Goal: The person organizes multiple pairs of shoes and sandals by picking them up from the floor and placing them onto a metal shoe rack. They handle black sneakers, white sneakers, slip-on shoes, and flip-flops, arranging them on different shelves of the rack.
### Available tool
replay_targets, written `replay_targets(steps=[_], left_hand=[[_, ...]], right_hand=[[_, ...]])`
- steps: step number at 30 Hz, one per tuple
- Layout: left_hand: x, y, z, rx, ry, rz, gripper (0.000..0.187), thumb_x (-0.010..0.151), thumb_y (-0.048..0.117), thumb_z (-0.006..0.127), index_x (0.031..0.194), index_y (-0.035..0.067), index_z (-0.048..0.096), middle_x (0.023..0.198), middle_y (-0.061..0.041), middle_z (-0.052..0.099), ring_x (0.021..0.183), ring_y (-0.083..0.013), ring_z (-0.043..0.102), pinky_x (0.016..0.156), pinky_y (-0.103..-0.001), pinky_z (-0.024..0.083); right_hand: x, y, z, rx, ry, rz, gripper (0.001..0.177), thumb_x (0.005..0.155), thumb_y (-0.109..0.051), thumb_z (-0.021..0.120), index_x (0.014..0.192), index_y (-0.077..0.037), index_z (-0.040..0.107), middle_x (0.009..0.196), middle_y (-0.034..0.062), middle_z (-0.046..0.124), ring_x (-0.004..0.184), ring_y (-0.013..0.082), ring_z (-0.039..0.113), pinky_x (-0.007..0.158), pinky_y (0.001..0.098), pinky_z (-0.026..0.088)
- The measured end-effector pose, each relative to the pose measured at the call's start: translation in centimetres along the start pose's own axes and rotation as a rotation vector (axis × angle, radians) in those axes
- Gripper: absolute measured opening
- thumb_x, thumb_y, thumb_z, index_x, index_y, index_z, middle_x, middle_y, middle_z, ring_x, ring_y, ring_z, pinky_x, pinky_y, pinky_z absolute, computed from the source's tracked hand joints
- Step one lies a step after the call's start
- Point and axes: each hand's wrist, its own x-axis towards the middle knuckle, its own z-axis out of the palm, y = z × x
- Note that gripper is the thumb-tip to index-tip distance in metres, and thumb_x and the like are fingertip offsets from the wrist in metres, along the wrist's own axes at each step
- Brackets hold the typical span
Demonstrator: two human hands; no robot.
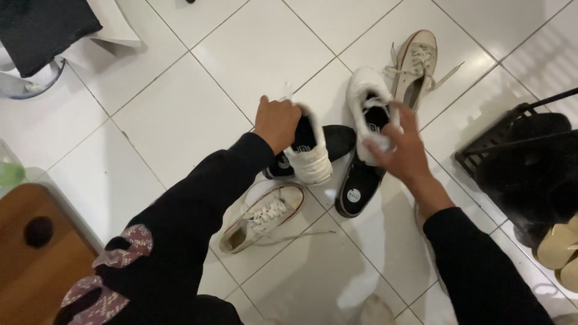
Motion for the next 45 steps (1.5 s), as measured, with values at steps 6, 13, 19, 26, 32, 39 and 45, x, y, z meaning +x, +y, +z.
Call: replay_targets(steps=[6, 13, 19, 26, 32, 39, 45], left_hand=[[2.9, -0.8, 0.0, 0.110, 0.538, 0.110, 0.014, 0.086, 0.013, 0.072, 0.100, 0.014, 0.074, 0.115, -0.012, 0.069, 0.084, -0.0334, 0.071, 0.094, -0.061, 0.039], [0.6, 3.3, -0.2, 0.223, -0.012, -0.091, 0.021, 0.097, 0.013, 0.057, 0.103, 0.014, 0.077, 0.110, -0.012, 0.073, 0.097, -0.0373, 0.069, 0.096, -0.064, 0.035], [-2.6, 9.6, 11.4, 0.365, -0.625, 0.031, 0.038, 0.102, 0.023, 0.041, 0.111, 0.013, 0.077, 0.103, -0.013, 0.077, 0.085, -0.0415, 0.071, 0.082, -0.064, 0.042], [-0.5, 8.1, 14.0, 0.139, -0.625, 0.326, 0.037, 0.093, 0.025, 0.045, 0.109, 0.014, 0.076, 0.099, -0.008, 0.077, 0.090, -0.0329, 0.072, 0.077, -0.056, 0.050], [-0.3, 8.0, 3.4, -0.362, -0.802, 0.352, 0.054, 0.082, 0.041, 0.055, 0.120, 0.010, 0.075, 0.118, -0.009, 0.075, 0.110, -0.0358, 0.070, 0.092, -0.054, 0.052], [-0.2, 7.7, 2.4, -0.391, -0.912, 0.398, 0.075, 0.085, 0.057, 0.040, 0.125, 0.003, 0.073, 0.126, -0.020, 0.072, 0.117, -0.0367, 0.068, 0.100, -0.049, 0.053], [-1.0, 10.7, 2.3, -0.610, -0.764, 0.389, 0.062, 0.094, 0.037, 0.038, 0.115, -0.010, 0.072, 0.111, -0.030, 0.073, 0.098, -0.0401, 0.069, 0.087, -0.038, 0.057]], right_hand=[[2.8, -2.1, -1.2, 0.409, 0.361, -0.099, 0.038, 0.086, -0.026, 0.093, 0.103, -0.002, 0.069, 0.144, 0.0210, 0.044, 0.142, 0.0427, 0.045, 0.114, 0.0537, 0.046], [1.7, -5.4, 0.4, 0.589, -0.262, 0.356, 0.038, 0.090, -0.037, 0.077, 0.114, -0.013, 0.059, 0.114, 0.0176, 0.063, 0.098, 0.0402, 0.072, 0.084, 0.0480, 0.057], [-8.4, -7.0, 8.8, -0.184, -0.675, -0.080, 0.058, 0.077, -0.043, 0.071, 0.124, -0.014, 0.053, 0.082, 0.0102, 0.074, 0.072, 0.0307, 0.076, 0.059, 0.0496, 0.059], [-5.2, -10.4, 4.4, 0.225, -0.550, 0.078, 0.080, 0.082, -0.005, 0.056, 0.155, -0.013, 0.025, 0.085, 0.0219, 0.069, 0.076, 0.0432, 0.073, 0.064, 0.0528, 0.059], [-2.6, -9.5, 3.8, 0.415, -0.576, 0.235, 0.059, 0.083, -0.016, 0.060, 0.140, -0.022, 0.046, 0.084, 0.0165, 0.076, 0.081, 0.0414, 0.075, 0.068, 0.0515, 0.059], [-0.9, -7.9, 1.2, 0.392, -0.892, 0.358, 0.057, 0.082, -0.038, 0.068, 0.131, -0.019, 0.046, 0.114, 0.0284, 0.071, 0.113, 0.0494, 0.067, 0.092, 0.0586, 0.053], [0.4, -7.9, -1.5, 0.335, -0.975, 0.353, 0.052, 0.078, -0.033, 0.071, 0.126, -0.016, 0.058, 0.115, 0.0248, 0.073, 0.116, 0.0446, 0.067, 0.096, 0.0544, 0.053]])
